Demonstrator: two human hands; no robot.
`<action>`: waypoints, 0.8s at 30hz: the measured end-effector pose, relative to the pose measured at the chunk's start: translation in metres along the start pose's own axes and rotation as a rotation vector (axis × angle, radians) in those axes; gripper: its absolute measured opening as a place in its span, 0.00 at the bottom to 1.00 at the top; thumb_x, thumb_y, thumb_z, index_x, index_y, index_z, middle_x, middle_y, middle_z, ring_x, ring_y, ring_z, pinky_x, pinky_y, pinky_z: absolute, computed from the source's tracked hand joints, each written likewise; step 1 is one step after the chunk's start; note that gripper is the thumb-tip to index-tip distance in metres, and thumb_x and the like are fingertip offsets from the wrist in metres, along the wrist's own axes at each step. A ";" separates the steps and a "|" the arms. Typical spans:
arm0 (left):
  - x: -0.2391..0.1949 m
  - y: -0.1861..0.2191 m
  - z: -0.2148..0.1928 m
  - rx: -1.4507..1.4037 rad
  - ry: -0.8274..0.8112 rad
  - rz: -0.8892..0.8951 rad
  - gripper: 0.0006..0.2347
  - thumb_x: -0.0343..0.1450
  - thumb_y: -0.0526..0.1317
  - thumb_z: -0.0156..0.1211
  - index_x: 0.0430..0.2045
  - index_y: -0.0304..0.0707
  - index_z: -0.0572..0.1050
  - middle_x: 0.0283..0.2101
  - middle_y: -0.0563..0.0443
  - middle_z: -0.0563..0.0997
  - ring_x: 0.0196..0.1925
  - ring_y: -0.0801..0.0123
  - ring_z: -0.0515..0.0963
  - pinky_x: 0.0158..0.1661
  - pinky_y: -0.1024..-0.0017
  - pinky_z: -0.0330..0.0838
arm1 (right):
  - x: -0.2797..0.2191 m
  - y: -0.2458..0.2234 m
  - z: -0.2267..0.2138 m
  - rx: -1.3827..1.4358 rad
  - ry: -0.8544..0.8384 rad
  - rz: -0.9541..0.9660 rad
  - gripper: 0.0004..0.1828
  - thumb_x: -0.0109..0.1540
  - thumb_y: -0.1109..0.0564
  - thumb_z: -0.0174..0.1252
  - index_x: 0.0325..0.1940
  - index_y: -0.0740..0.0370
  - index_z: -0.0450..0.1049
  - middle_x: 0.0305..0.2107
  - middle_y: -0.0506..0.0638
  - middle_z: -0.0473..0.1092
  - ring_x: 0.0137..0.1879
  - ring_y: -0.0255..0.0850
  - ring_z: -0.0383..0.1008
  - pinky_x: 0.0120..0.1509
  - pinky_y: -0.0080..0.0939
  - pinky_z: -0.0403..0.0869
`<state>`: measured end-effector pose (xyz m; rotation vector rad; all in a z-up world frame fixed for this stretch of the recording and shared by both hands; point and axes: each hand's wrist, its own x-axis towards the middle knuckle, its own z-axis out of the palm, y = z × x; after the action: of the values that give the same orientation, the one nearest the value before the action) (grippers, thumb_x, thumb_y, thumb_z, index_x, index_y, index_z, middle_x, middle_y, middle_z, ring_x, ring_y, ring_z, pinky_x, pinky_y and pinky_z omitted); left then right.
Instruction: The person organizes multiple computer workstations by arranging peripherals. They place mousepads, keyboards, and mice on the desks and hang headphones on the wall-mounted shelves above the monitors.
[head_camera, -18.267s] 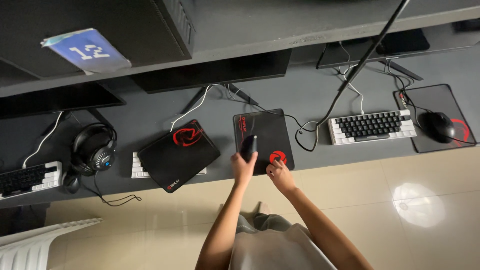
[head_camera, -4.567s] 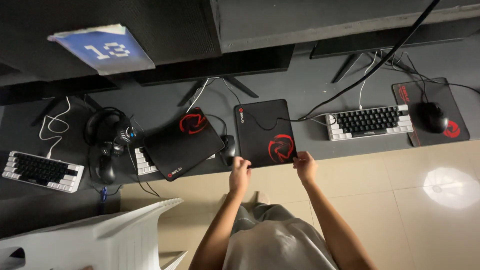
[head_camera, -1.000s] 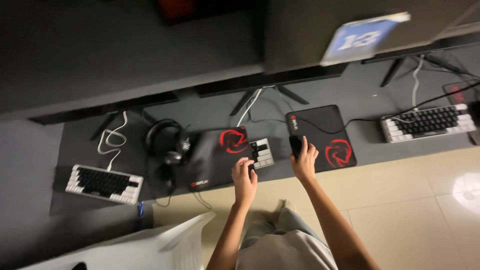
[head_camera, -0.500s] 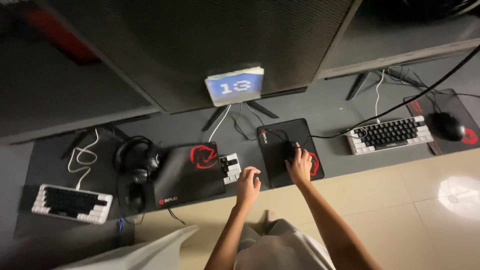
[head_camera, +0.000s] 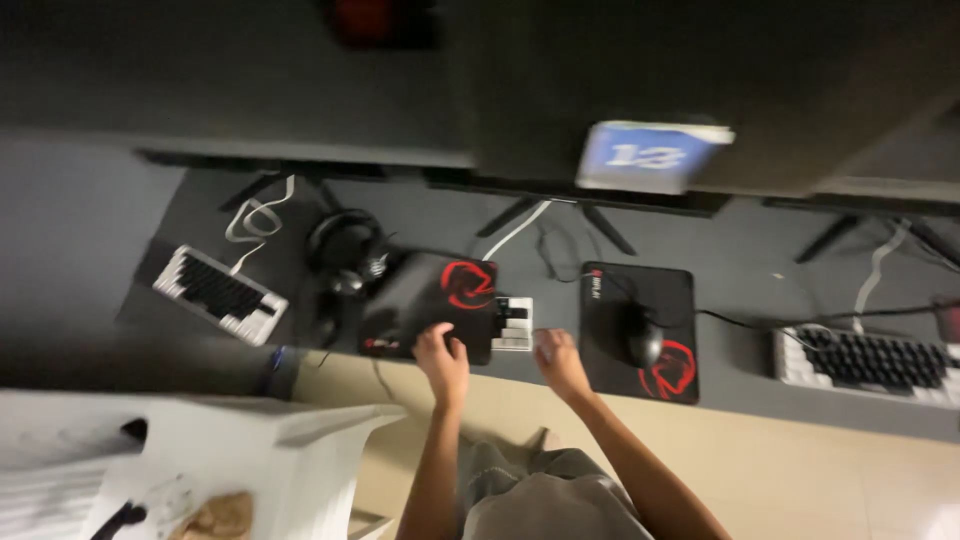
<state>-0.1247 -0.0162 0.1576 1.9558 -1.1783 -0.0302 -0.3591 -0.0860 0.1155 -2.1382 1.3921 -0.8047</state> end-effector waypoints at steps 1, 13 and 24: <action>0.005 -0.009 -0.009 0.008 0.015 -0.013 0.14 0.65 0.32 0.63 0.44 0.43 0.73 0.47 0.43 0.76 0.54 0.47 0.73 0.53 0.49 0.66 | 0.004 -0.011 0.011 0.005 -0.013 -0.016 0.26 0.56 0.62 0.62 0.59 0.62 0.70 0.50 0.63 0.68 0.56 0.62 0.69 0.62 0.57 0.70; 0.046 -0.175 -0.037 0.301 -0.163 -0.347 0.25 0.65 0.51 0.69 0.51 0.37 0.70 0.51 0.40 0.79 0.52 0.49 0.78 0.47 0.44 0.70 | 0.044 -0.044 0.144 0.303 0.114 0.188 0.30 0.52 0.56 0.69 0.56 0.65 0.67 0.36 0.59 0.75 0.41 0.54 0.77 0.45 0.50 0.76; 0.135 -0.046 -0.178 -0.554 -0.338 0.241 0.07 0.76 0.37 0.57 0.37 0.30 0.72 0.33 0.35 0.77 0.34 0.42 0.78 0.34 0.60 0.72 | 0.039 -0.078 0.172 0.907 0.163 0.646 0.09 0.68 0.55 0.61 0.48 0.62 0.80 0.39 0.48 0.78 0.45 0.38 0.74 0.50 0.38 0.72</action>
<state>0.0563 0.0069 0.2936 1.3447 -1.4327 -0.5227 -0.1777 -0.0815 0.0515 -0.8899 1.3051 -1.0623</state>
